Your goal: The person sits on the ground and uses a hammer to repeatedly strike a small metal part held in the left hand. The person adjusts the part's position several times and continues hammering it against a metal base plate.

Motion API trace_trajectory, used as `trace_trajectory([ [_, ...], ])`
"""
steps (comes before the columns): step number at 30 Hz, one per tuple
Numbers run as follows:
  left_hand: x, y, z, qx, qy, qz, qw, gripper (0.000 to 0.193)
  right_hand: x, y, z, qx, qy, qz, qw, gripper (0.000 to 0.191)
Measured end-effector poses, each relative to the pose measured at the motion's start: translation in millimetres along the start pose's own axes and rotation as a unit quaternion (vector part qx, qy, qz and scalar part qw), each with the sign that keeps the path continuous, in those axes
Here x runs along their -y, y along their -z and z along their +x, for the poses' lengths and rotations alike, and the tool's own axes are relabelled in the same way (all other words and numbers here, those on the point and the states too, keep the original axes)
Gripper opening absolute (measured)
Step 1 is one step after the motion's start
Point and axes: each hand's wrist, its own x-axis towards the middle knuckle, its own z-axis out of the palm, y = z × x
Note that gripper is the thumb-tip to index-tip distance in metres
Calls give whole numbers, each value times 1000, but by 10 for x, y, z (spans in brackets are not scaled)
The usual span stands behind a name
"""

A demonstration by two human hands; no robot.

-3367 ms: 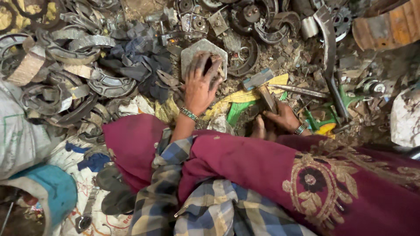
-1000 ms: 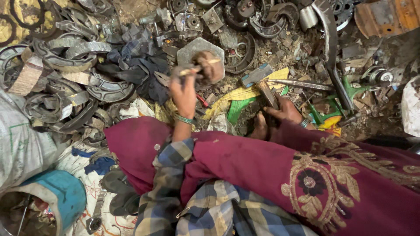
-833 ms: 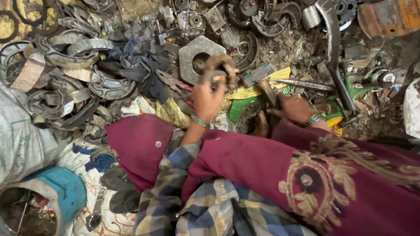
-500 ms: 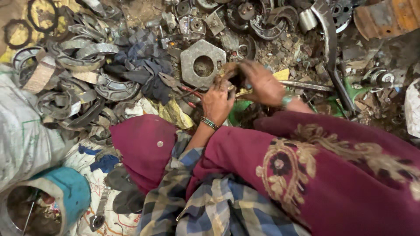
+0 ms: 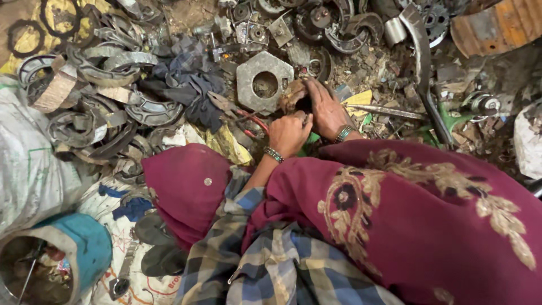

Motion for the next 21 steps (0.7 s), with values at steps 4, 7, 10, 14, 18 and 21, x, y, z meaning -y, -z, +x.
trace_trajectory([
  [4,15,-15,-99,-24,-7,-13,1000,45,-10,-90,-20,-1,-17,-44,999,84],
  [7,0,28,-138,-43,-11,-29,999,45,46,-82,8,11,-17,-74,997,92],
  [10,7,120,-168,-55,7,-47,997,47,153,12,80,-4,11,-64,998,98],
  [14,162,274,-97,-28,56,-48,997,55,249,215,144,15,4,35,999,106],
  [18,326,359,-5,8,130,-37,991,55,197,329,4,-28,6,121,992,100],
  [21,307,355,-44,-76,43,-33,996,52,117,298,-198,-76,-39,147,985,91],
])
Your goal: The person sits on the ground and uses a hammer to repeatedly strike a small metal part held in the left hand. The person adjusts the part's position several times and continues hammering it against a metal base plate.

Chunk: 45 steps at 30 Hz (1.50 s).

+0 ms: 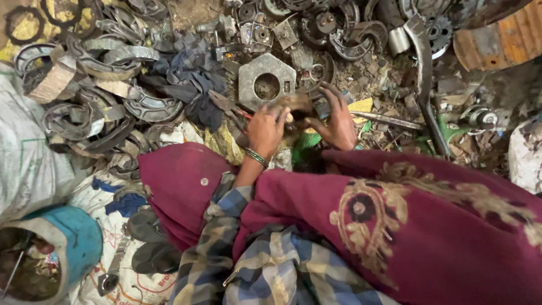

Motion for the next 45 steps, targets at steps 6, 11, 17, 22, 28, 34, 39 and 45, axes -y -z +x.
trace_trajectory([
  [6,-98,19,-99,-62,-75,25,995,29,-40,-31,-295,-15,-30,3,999,74],
  [11,-136,-26,-128,-41,-147,-5,988,19,73,-114,-299,-14,-15,35,999,50],
  [17,-86,-56,-96,-6,-126,-104,987,40,-30,-322,-144,15,39,88,995,37],
  [22,119,55,-28,-4,-110,-42,993,108,-126,-244,-161,-6,-59,172,983,21],
  [28,-133,-287,-79,34,-100,-52,993,138,-54,20,-243,-28,-90,0,996,21],
  [34,-255,-410,-18,12,-44,13,999,121,-85,16,-260,125,-95,-215,964,33],
  [39,-185,-431,5,22,-52,34,998,106,-278,-121,-319,192,-130,1,973,38],
  [45,-190,-457,-10,19,-42,45,998,100,-437,-284,-439,245,-276,227,901,37],
])
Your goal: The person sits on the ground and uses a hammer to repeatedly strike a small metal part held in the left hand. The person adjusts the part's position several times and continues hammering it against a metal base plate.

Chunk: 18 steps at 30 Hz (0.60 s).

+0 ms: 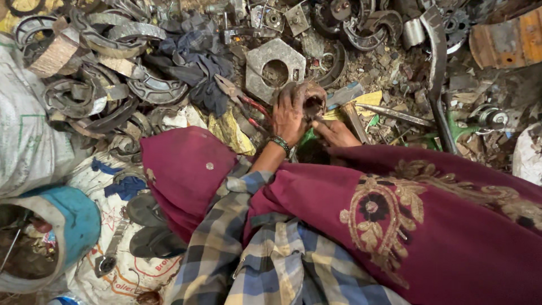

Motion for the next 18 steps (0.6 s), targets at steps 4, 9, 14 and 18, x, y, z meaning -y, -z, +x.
trace_trajectory([
  [4,-22,59,-44,-42,-21,-58,997,98,12,-24,-33,-5,13,-50,999,36],
  [9,33,94,-43,-15,-29,-115,993,107,245,23,-212,-73,82,-302,947,33],
  [14,175,41,-190,18,-38,-179,983,113,574,186,-369,-206,129,-314,918,35],
  [18,231,-17,-329,37,-108,-123,986,115,732,270,-365,-212,197,-211,933,44],
])
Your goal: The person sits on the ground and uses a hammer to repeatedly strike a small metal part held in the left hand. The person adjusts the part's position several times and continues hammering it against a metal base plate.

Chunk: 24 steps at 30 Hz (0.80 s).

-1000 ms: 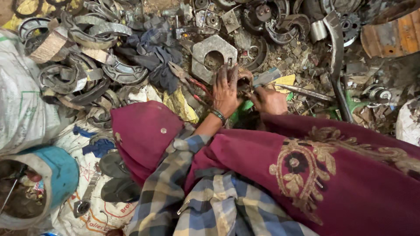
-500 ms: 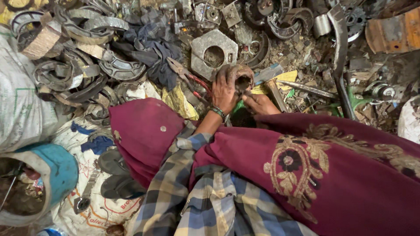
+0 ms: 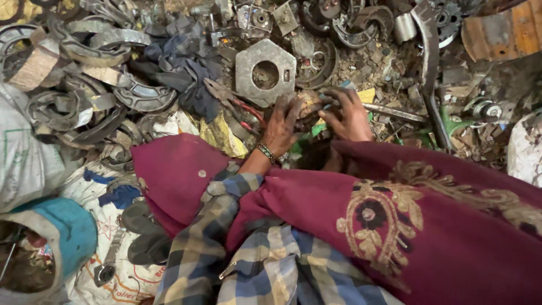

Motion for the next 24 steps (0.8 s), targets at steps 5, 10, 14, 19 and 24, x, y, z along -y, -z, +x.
trace_trajectory([
  [5,-37,49,-51,21,-32,-50,998,117,-20,-71,11,27,-44,136,989,47],
  [10,-140,233,-21,-17,-11,-192,981,128,-112,-75,-56,41,-53,164,984,54],
  [14,-178,311,29,-27,50,-206,977,90,-115,-41,-116,41,-39,171,984,53],
  [19,-194,286,68,-7,138,-238,961,62,-90,-43,-169,30,34,66,997,58],
  [24,-180,299,102,3,141,-256,956,54,-138,-87,-222,24,-7,67,997,60],
])
